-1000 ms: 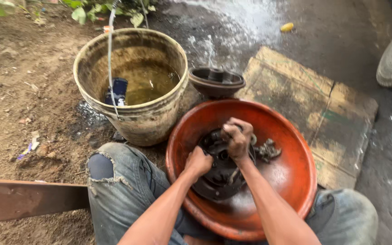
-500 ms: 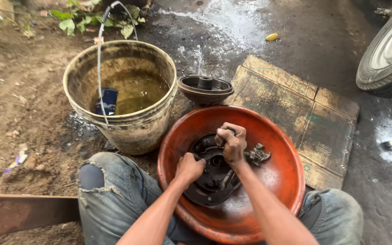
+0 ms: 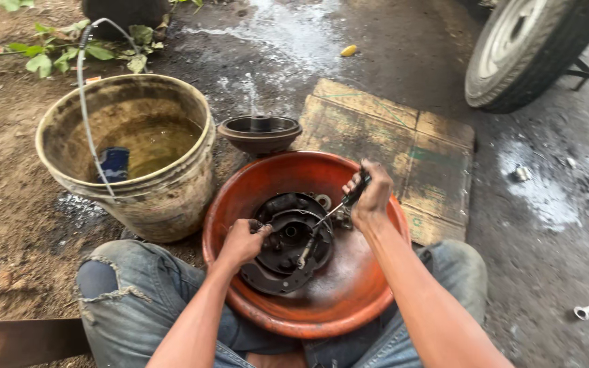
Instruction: The person sits on the ground and cleans a disassembled brake assembly in a red basin using a screwdriver and a blue bottle. They scrape and scrub various parts, then pour liquid from the bottle to rinse the components.
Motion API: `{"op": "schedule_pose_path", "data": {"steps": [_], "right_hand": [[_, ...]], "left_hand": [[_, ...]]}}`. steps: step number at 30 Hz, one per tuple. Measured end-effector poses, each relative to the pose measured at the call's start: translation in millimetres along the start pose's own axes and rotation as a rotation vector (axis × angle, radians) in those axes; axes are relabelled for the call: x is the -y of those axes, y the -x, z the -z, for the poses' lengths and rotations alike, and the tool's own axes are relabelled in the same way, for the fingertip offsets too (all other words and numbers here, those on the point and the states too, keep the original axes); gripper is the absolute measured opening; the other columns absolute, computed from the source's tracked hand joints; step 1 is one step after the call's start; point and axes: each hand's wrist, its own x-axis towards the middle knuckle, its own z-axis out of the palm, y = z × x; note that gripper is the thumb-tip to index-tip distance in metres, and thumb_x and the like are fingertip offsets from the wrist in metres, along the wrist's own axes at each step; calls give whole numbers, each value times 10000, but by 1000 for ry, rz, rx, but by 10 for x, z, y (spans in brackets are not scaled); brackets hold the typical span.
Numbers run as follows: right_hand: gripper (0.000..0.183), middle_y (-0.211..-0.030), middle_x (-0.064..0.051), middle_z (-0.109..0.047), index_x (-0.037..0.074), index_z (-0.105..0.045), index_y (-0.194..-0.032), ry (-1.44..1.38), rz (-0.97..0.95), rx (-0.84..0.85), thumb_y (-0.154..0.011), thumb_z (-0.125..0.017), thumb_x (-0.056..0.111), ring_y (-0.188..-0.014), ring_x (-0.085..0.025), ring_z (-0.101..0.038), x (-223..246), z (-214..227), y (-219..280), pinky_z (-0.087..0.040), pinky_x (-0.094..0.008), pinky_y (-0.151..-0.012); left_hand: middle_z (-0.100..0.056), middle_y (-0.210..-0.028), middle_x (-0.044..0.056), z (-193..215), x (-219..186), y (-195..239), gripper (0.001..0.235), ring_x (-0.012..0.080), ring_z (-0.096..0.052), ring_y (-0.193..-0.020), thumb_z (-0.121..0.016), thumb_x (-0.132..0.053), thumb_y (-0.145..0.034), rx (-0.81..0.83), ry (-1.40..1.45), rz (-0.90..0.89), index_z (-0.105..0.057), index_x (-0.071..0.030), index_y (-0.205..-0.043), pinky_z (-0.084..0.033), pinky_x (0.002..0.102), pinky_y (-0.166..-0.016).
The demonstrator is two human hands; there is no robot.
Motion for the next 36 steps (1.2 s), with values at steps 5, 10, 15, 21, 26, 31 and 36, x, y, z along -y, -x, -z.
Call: {"op": "schedule_pose_path", "data": {"steps": [5,10,15,21,26,31,36], "right_hand": [[125,-641,-20,-533,87,-580,-865,483,-39,17,-910,-677,151,-499,-109,-469,77,108,-65,-424,-287,-437],[246,-755,-5,-627,99,-643,-1070,874,-173,98,-859,-729,190,-558,-101,-529,71,132,2,-461,-273,-463],[467,-1018,-208,-763,-9,-752,-1060,1708,-344,349,-807,-796,381,-877,-274,-737,-63,85,107,-569,-367,-729],[639,-1197,-265,-707,-26,-712,-1167,1839,-214,454,-763,-820,457,-1131,-366,-696,-252,109,138,-545,-448,-972],[600,-1174,-241,-710,15,-709,-1153,1788,-250,428,-762,-804,460,-1133,-362,-687,-313,139,191,-552,-468,-930],[471,-872,-173,-744,-48,-764,-1012,1602,-360,373,-776,-827,355,-736,-268,-690,-228,50,203,-520,-397,-638],[426,-761,-61,-710,11,-750,-1088,1418,-413,354,-764,-811,282,-553,-148,-571,-62,-83,290,-421,-322,-479]], "left_hand": [[-742,-1076,255,10,73,-64,483,365,-733,-1043,-693,-411,-926,-201,78,-77,-710,11,-1159,-551,439,-916],[-711,-1207,241,96,20,-38,603,369,-682,-1144,-731,-430,-883,-285,59,-39,-624,3,-1289,-506,438,-1011],[-671,-1226,232,-20,-66,161,565,393,-646,-1160,-774,-368,-848,-39,-261,-175,-635,-37,-1284,-494,467,-1023],[-677,-1177,197,-64,-121,307,420,388,-648,-1132,-796,-295,-812,65,-369,-241,-736,-66,-1159,-509,474,-994],[-725,-1154,203,-117,-320,459,499,342,-680,-1128,-781,-405,-806,195,-271,-230,-732,-67,-1169,-526,438,-994],[-736,-1124,214,-188,-499,670,663,339,-700,-1108,-835,-508,-693,301,-216,-269,-720,-37,-1146,-535,434,-973],[-706,-1111,244,-161,-506,706,647,381,-674,-1098,-876,-403,-667,269,-255,-299,-680,-13,-1144,-529,456,-955]]}}
